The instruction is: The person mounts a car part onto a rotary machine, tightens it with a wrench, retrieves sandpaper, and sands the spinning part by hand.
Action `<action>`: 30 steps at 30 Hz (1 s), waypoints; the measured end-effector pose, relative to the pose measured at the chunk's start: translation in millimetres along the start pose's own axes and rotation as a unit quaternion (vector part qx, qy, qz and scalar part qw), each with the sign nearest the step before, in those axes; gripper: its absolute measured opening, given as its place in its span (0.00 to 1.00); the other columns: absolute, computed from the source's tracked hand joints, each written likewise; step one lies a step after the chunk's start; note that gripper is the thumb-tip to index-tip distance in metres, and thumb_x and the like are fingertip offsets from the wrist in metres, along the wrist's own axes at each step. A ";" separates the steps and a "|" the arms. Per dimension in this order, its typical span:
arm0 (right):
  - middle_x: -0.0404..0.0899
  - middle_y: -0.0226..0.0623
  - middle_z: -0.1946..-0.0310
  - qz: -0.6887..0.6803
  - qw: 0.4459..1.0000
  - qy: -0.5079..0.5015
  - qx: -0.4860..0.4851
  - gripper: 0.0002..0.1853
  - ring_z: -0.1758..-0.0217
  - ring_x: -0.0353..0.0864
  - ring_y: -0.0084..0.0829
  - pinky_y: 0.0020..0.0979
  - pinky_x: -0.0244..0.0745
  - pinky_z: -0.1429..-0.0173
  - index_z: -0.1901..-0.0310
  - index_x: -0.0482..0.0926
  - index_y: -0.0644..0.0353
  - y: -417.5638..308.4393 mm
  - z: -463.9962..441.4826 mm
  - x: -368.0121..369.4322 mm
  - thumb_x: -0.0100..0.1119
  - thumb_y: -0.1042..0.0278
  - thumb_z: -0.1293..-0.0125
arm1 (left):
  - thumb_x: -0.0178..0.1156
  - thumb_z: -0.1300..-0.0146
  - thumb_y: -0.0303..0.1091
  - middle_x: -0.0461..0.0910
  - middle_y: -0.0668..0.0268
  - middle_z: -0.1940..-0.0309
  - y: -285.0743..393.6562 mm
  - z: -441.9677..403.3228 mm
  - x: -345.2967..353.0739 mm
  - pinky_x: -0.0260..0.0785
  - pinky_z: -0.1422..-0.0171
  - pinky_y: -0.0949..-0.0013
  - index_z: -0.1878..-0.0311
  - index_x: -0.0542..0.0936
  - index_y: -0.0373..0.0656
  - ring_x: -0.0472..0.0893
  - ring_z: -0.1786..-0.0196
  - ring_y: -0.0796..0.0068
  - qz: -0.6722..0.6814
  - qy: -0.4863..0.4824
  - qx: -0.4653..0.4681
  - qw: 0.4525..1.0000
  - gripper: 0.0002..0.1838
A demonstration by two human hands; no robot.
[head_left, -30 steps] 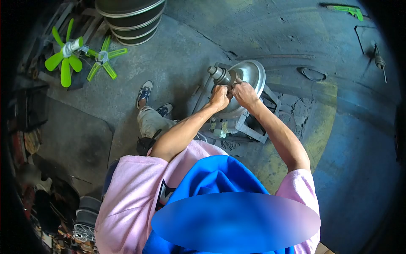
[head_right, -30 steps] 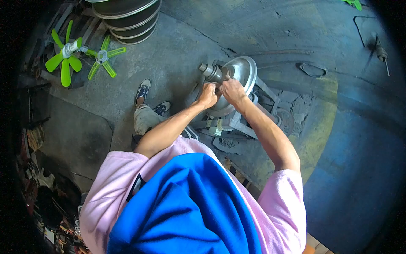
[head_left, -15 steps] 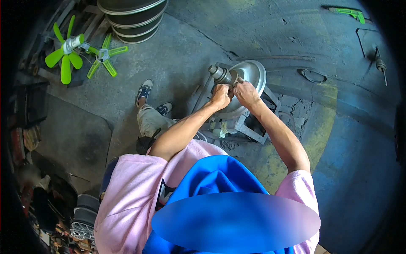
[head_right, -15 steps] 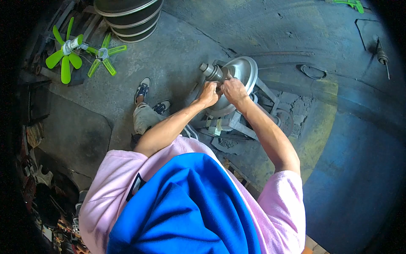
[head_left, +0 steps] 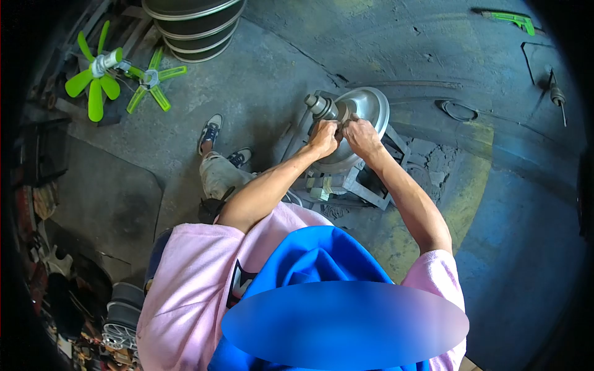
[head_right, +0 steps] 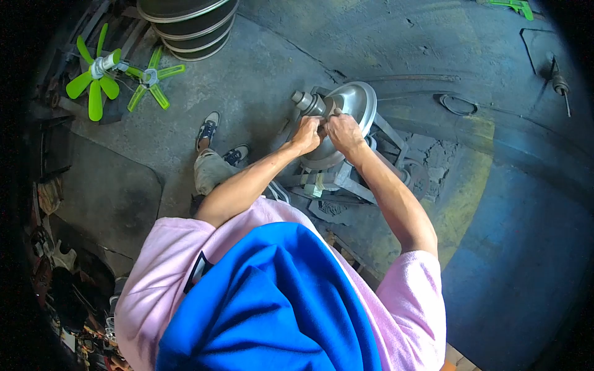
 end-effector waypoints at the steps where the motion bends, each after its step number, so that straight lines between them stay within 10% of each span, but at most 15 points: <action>1: 0.82 0.42 0.74 0.000 1.000 0.005 -0.006 0.08 0.68 0.85 0.42 0.39 0.81 0.58 0.72 0.85 0.60 0.2 0.2 -1.1 0.58 0.70 0.39 | 0.62 0.44 0.23 0.82 0.44 0.70 1.3 -1.1 -0.9 0.72 0.62 0.49 0.72 0.81 0.35 0.82 0.62 0.38 0.002 0.003 -0.002 1.000 0.02; 10: 0.85 0.40 0.71 0.051 0.996 -0.028 -0.062 0.08 0.62 0.87 0.39 0.37 0.81 0.52 0.70 0.85 0.55 17.5 -34.7 -36.6 0.57 0.68 0.37 | 0.64 0.42 0.23 0.85 0.46 0.72 11.1 -14.7 -29.4 0.75 0.60 0.57 0.71 0.82 0.32 0.87 0.65 0.50 -0.025 0.007 -0.104 0.994 0.04; 19: 0.86 0.40 0.70 0.085 0.992 -0.021 -0.094 0.07 0.61 0.89 0.40 0.36 0.84 0.55 0.69 0.85 0.58 25.3 -57.7 -34.6 0.59 0.69 0.37 | 0.68 0.40 0.28 0.85 0.42 0.64 26.9 -34.6 -54.4 0.78 0.53 0.53 0.60 0.86 0.33 0.87 0.57 0.42 -0.083 0.034 -0.127 0.988 0.09; 30: 0.86 0.41 0.70 0.024 0.993 -0.089 -0.069 0.07 0.62 0.89 0.42 0.39 0.85 0.56 0.71 0.85 0.58 16.6 -34.0 -19.5 0.59 0.71 0.38 | 0.64 0.40 0.28 0.84 0.41 0.65 24.6 1.3 -14.6 0.77 0.54 0.48 0.70 0.84 0.32 0.85 0.57 0.41 -0.160 -0.037 -0.208 0.964 0.08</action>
Point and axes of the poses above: each hand's wrist, its own z-axis away from the middle knuckle, its own x-axis out of the palm, y = z × x, the point moved 4 cm from there along -z, towards the middle knuckle
